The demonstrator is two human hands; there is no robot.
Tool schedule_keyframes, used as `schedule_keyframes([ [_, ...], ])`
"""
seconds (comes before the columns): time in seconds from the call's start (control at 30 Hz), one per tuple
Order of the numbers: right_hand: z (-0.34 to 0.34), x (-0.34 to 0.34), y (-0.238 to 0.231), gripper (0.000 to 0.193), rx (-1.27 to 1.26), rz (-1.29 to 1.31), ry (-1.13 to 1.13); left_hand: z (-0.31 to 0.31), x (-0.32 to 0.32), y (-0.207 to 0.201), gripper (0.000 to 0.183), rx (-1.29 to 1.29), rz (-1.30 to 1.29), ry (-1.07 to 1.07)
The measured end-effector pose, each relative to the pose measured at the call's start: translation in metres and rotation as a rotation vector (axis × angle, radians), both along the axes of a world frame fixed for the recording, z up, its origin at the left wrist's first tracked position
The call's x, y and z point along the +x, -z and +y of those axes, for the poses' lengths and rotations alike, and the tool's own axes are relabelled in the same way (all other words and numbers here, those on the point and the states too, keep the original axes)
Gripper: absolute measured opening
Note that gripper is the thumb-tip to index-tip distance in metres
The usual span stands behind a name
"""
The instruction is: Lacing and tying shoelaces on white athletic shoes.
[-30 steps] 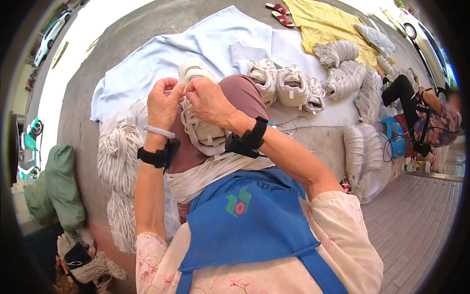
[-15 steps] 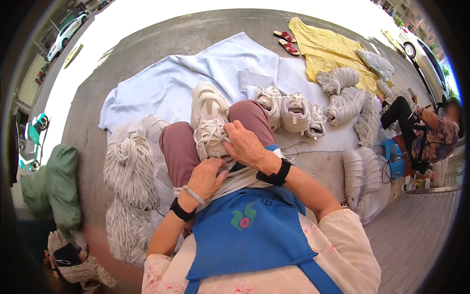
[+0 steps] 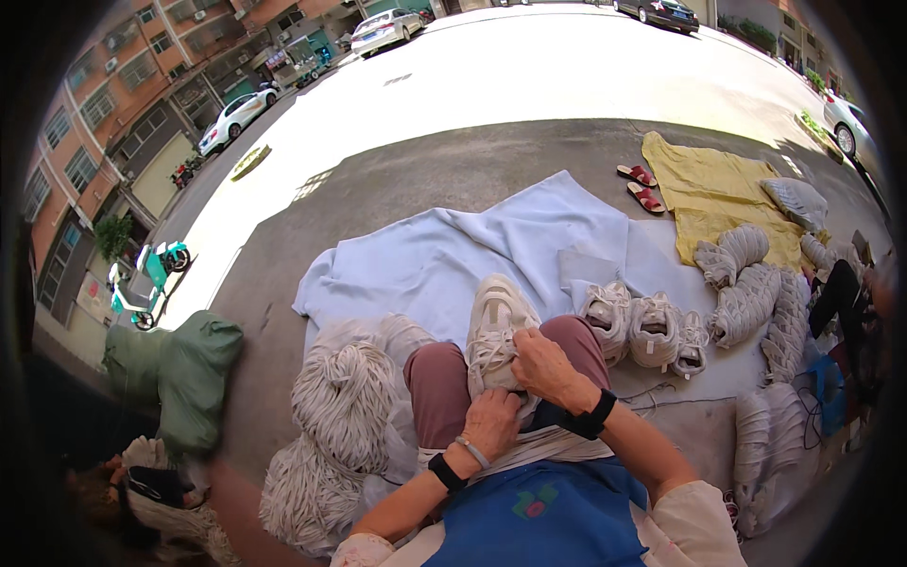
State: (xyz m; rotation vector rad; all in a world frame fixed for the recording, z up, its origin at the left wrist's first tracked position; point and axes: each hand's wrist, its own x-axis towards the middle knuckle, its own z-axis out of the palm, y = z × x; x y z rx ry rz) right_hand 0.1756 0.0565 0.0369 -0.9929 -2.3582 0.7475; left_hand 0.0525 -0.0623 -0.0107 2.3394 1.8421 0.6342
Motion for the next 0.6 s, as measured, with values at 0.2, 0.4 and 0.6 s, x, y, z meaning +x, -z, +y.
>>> schedule_keyframes([
  [0.2, -0.002, 0.023, 0.004, 0.029, -0.218, 0.313, 0.128, 0.001, -0.015, -0.036, 0.022, -0.120, -0.307, 0.055],
  [0.4, 0.001, 0.049, 0.008, 0.027, -0.490, 0.322, 0.101, -0.002, -0.048, -0.067, 0.024, -0.258, -0.659, -0.095],
  [0.6, -0.029, 0.041, 0.024, 0.047, -0.159, 0.034, 0.046, 0.001, -0.074, -0.087, 0.021, -0.439, -1.278, -0.186],
])
